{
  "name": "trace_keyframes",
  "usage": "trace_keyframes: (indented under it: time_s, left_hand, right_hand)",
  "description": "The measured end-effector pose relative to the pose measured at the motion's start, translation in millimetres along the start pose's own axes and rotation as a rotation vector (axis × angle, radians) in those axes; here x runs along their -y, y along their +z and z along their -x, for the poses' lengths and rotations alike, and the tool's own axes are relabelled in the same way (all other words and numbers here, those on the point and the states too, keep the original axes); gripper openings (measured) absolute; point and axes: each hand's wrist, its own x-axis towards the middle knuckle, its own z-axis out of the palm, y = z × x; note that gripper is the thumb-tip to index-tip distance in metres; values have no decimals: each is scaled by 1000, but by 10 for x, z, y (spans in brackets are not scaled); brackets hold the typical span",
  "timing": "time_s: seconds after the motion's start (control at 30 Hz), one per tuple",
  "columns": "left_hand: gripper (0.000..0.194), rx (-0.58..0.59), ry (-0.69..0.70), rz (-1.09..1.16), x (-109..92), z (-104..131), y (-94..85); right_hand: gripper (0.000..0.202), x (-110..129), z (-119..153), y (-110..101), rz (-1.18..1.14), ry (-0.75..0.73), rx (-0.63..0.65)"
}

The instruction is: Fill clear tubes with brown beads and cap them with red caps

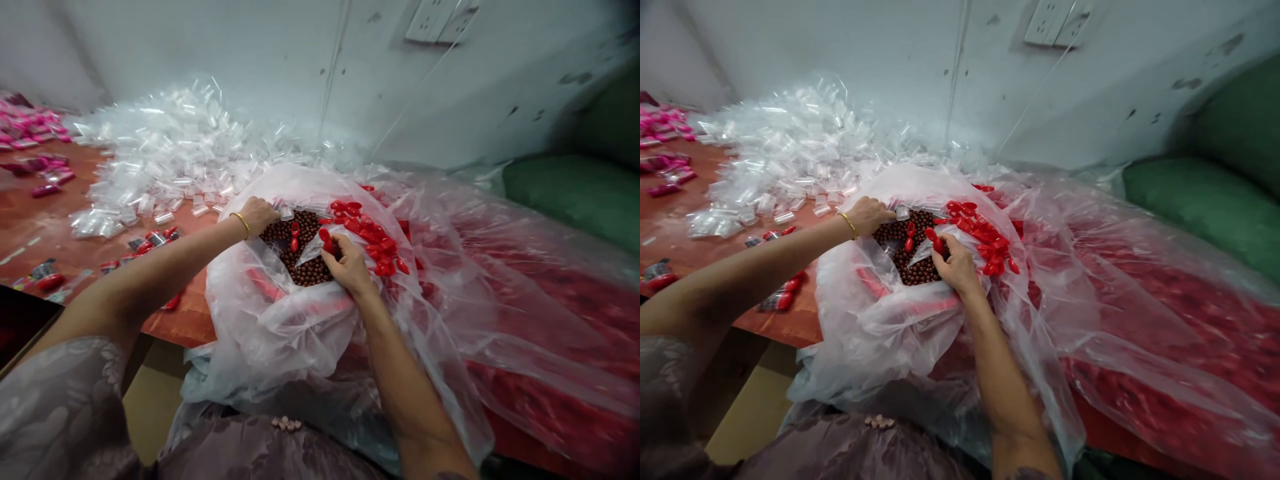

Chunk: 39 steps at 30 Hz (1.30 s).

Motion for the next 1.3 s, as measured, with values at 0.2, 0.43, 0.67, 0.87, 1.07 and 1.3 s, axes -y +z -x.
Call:
trace_keyframes:
  time_s: [0.2, 0.43, 0.67, 0.87, 1.07, 1.3]
  left_hand:
    - [27, -45, 119, 156, -147, 136, -157]
    - [9, 297, -30, 757, -528, 252, -124]
    - [37, 530, -336, 1013, -508, 149, -119]
    - [36, 596, -307, 839, -549, 80, -293]
    - [33, 784, -340, 966, -515, -123, -140]
    - [29, 778, -435, 1002, -507, -245, -30]
  right_hand:
    - [22, -5, -36, 9, -167, 70, -47]
    - [22, -50, -27, 7, -240, 93, -53]
    - [18, 23, -37, -23, -283, 105, -50]
    - [19, -18, -35, -15, -301, 100, -44]
    - [19, 6, -30, -26, -319, 124, -50]
    - [19, 29, -29, -44, -303, 132, -43]
